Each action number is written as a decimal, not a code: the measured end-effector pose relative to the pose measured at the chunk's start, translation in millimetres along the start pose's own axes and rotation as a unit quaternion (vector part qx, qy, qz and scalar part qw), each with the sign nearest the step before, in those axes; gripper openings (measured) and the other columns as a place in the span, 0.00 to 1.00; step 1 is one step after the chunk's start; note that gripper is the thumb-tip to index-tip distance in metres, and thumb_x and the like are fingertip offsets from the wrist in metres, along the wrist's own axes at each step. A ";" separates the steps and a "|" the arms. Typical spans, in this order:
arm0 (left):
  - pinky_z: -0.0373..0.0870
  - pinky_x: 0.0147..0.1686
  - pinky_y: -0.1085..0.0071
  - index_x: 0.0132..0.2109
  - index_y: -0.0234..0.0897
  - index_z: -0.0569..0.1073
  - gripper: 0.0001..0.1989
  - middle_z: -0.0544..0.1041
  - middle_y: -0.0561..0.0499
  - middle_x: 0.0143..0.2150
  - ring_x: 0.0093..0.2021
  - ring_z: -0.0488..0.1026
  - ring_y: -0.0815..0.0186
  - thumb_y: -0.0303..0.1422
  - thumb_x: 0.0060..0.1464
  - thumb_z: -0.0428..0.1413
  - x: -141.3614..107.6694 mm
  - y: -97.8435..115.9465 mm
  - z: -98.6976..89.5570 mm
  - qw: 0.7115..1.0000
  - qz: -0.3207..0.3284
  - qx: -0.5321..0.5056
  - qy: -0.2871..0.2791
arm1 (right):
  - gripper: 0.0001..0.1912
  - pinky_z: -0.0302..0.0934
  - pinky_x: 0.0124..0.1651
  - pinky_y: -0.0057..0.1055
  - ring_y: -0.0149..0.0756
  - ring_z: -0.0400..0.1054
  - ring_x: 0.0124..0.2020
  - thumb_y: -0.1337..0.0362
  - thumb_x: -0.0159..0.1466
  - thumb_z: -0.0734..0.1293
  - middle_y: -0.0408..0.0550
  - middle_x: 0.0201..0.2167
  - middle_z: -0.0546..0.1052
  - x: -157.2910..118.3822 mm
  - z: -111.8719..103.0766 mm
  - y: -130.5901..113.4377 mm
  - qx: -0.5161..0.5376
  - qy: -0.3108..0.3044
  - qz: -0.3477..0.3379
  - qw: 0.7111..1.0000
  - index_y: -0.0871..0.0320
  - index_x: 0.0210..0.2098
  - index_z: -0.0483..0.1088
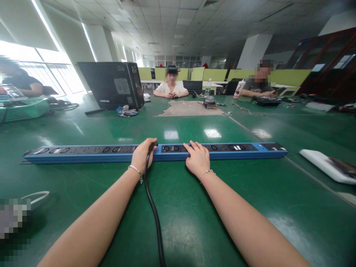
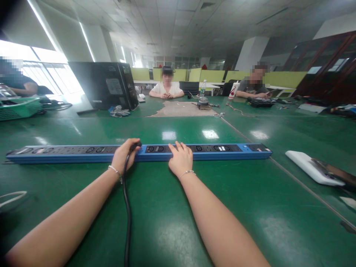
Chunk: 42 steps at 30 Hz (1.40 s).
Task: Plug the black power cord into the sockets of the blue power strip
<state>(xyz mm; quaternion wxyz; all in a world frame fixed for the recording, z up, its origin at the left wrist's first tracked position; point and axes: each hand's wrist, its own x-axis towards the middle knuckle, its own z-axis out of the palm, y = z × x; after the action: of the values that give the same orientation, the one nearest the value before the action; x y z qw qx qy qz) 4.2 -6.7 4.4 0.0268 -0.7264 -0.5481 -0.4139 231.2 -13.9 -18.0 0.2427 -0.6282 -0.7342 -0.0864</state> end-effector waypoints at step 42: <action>0.67 0.47 0.66 0.48 0.42 0.69 0.19 0.77 0.48 0.46 0.44 0.74 0.60 0.43 0.53 0.47 -18.2 -92.8 -58.7 0.993 -0.056 0.082 -0.058 | 0.30 0.46 0.58 0.37 0.38 0.55 0.59 0.70 0.53 0.59 0.46 0.58 0.65 1.2 -0.4 2.7 0.005 0.009 -0.005 1.000 0.56 0.57 0.63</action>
<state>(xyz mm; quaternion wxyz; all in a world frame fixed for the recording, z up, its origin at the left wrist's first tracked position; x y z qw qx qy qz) -106.4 -12.7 -7.0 0.0317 -0.7124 -0.6208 -0.3257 233.8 -12.5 -17.6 0.2519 -0.6223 -0.7357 -0.0897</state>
